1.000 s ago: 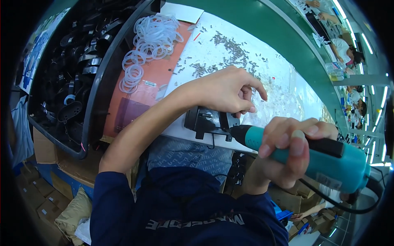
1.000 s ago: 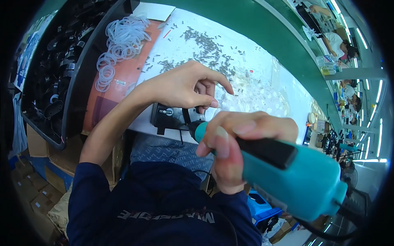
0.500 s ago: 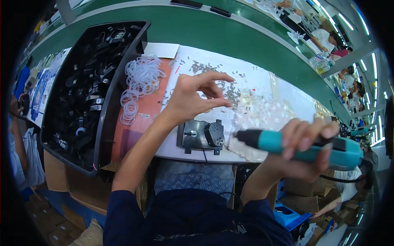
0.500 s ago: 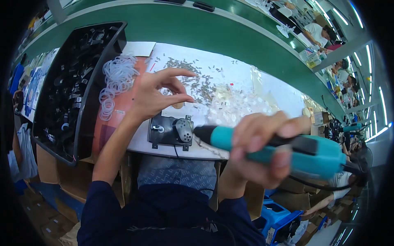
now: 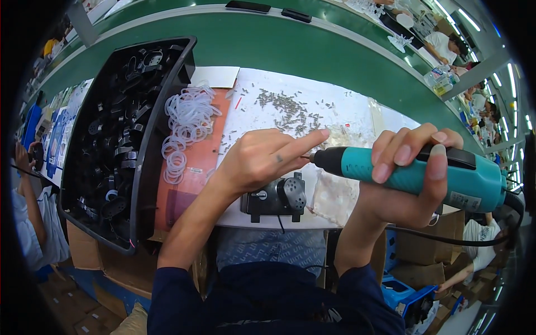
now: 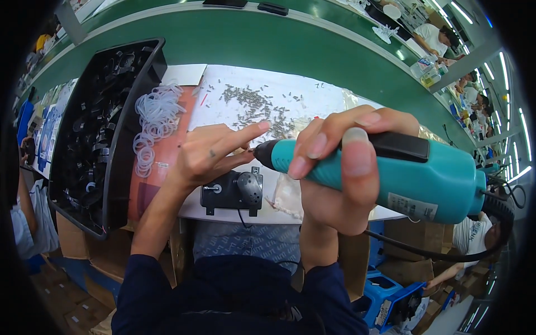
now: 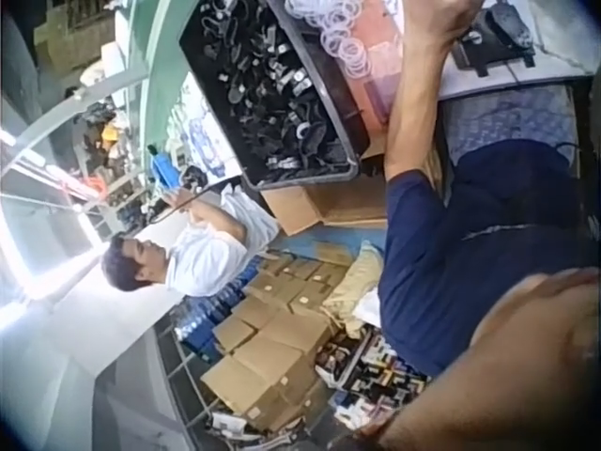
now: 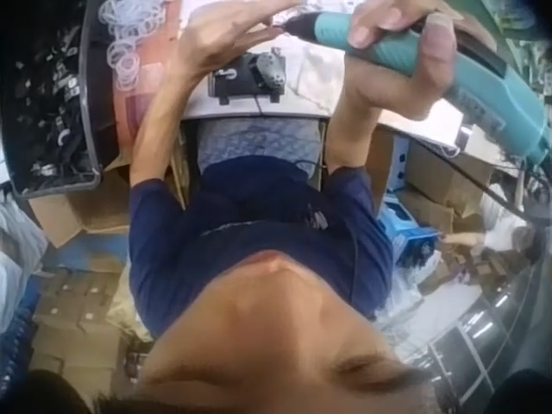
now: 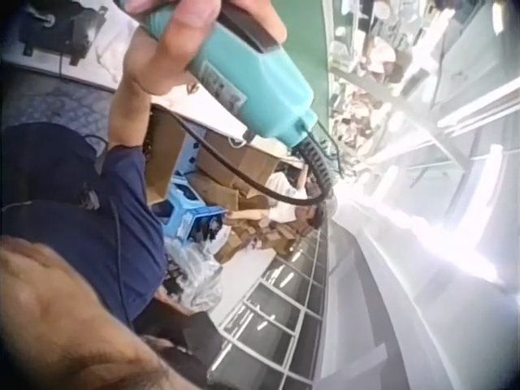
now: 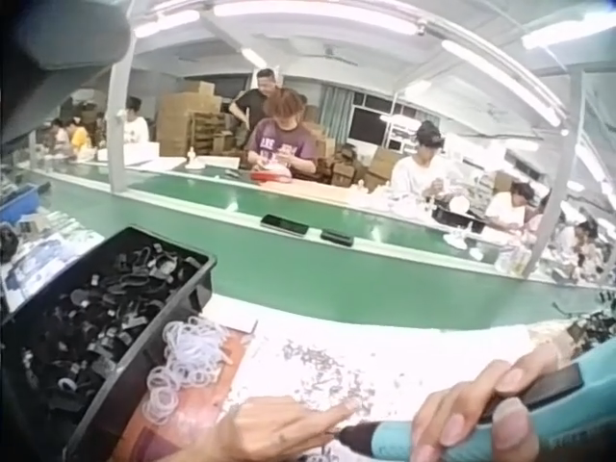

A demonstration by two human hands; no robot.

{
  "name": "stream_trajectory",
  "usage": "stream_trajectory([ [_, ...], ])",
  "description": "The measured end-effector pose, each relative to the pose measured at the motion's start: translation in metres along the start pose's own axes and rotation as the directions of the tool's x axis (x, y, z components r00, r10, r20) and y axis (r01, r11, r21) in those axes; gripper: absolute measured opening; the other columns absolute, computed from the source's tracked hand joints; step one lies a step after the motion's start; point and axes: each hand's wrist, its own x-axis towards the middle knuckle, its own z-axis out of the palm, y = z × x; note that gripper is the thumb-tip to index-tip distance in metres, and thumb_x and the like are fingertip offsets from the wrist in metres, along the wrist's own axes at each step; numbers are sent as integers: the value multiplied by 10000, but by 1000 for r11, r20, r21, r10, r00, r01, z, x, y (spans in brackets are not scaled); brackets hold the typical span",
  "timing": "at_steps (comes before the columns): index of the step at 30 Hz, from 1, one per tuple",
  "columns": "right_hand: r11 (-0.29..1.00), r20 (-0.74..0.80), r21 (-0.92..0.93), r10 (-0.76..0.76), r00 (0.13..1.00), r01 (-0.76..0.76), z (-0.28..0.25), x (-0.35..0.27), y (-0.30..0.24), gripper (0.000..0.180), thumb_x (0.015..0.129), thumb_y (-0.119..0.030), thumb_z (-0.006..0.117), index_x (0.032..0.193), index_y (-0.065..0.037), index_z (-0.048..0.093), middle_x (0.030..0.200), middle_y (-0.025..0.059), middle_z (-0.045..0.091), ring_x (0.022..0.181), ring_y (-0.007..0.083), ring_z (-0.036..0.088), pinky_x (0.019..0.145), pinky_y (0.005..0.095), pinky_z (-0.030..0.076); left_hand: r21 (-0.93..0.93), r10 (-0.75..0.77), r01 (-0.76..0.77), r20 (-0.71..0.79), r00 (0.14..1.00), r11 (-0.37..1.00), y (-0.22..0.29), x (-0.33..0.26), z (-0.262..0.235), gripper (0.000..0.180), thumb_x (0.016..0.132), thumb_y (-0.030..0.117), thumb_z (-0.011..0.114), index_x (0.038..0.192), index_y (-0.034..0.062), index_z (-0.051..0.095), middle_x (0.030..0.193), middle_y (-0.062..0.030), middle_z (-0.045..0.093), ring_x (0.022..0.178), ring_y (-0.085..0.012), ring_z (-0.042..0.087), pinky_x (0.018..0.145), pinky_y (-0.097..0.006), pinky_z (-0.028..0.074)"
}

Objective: Assembling various small lighting components and housings using an electric screwdriver at a factory workbench.

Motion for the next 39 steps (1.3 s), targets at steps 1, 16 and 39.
stream_trajectory([
  [1,1000,3,-1,3,1000,-3,0,0,1,247,892,-142,499,1107,-51,420,749,129,540,474,196,520,494,308,442,0,-3,3,-3,1000,1000,1,1,-1,606,604,-30,763,1191,46,630,620,-52,605,538,-165,588,490,-280,459],
  [16,997,11,-80,-19,1000,20,10,0,3,255,877,-117,526,1092,-24,423,739,150,535,470,191,513,459,306,442,108,69,-77,79,995,991,-1,-2,-2,552,633,15,763,1170,13,636,663,-56,614,529,-172,561,486,-308,448],
  [39,968,-215,-12,241,946,-249,-39,0,12,170,828,-10,597,983,25,536,659,123,578,425,144,520,419,233,427,425,-425,147,688,588,893,79,9,-35,528,704,194,753,1215,244,631,1222,-154,561,1142,-352,540,912,-430,473],
])
